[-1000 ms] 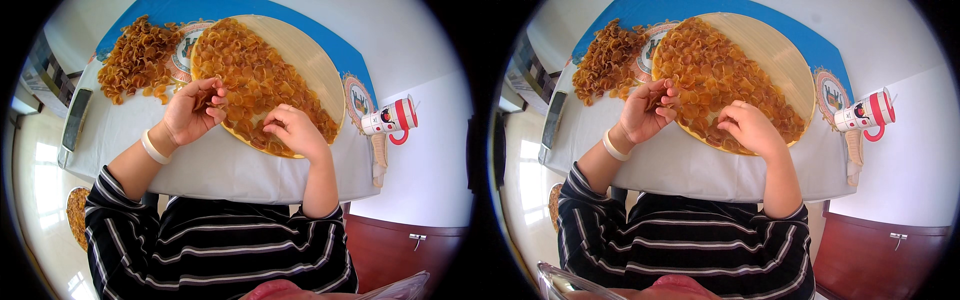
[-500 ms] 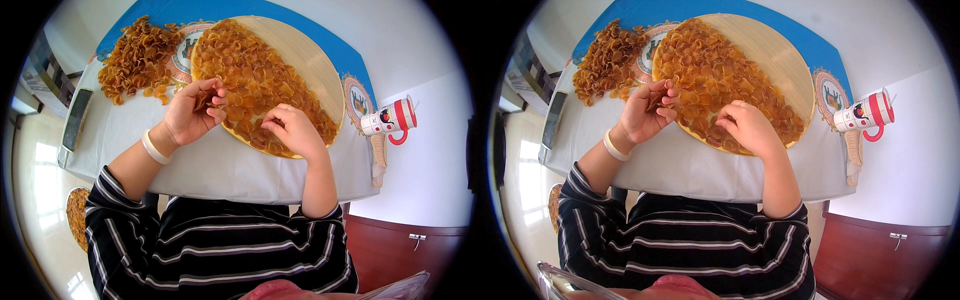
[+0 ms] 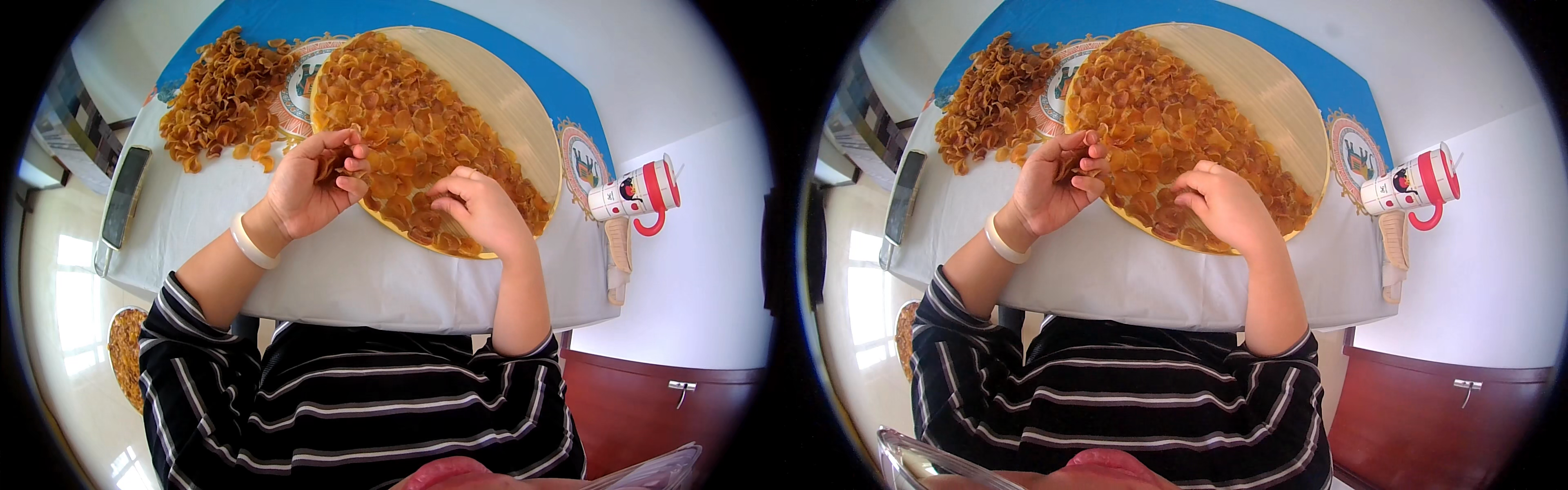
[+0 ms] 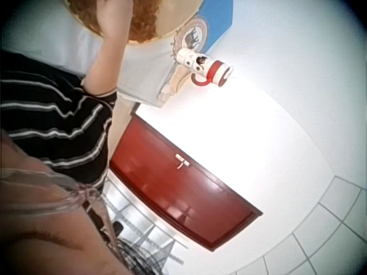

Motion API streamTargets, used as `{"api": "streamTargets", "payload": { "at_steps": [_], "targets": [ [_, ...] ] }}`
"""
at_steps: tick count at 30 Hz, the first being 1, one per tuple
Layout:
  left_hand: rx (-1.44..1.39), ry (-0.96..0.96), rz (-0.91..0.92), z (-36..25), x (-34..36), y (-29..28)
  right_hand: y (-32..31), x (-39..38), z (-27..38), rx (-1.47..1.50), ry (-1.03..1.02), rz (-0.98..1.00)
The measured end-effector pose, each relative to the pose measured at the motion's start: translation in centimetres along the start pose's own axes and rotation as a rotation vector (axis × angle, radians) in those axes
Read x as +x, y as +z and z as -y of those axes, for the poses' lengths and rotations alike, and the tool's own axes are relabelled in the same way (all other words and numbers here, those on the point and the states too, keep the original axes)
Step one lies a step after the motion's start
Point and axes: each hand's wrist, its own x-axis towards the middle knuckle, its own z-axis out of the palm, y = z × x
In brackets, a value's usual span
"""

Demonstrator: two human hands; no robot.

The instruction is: The person sits at a table and sorts dried fruit slices by hand. They pick up individual pieces from a large pile, inspect them, and place them onto a round tray. The person continues this repetitive sorting process throughout the clip.

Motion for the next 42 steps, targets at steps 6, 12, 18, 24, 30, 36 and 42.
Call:
{"api": "streamTargets", "payload": {
  "at_steps": [6,12,18,24,30,36,42],
  "targets": [
    [0.0,0.005,-0.002,-0.02,0.09,-0.19,0.09,0.3,0.05,-0.005,-0.002,-0.001],
    [-0.004,0.004,0.004,0.01,-0.02,-0.05,-0.01,0.33,0.33,0.01,0.006,0.001],
    [-0.005,0.008,-0.007,0.02,0.0,-0.09,0.29,0.37,0.05,0.014,-0.021,-0.032],
    [-0.001,0.009,-0.026,-0.02,0.05,-0.04,0.41,0.47,0.17,0.032,-0.095,-0.066],
    [0.004,0.014,-0.035,0.02,0.0,0.05,0.55,0.6,-0.23,0.021,-0.108,-0.051],
    [0.008,0.019,-0.036,0.0,-0.04,0.13,0.55,0.48,-0.43,0.023,-0.094,-0.047],
    [0.025,0.028,-0.046,0.01,0.0,0.16,0.39,0.63,-0.08,0.012,-0.058,-0.008]
  ]
}}
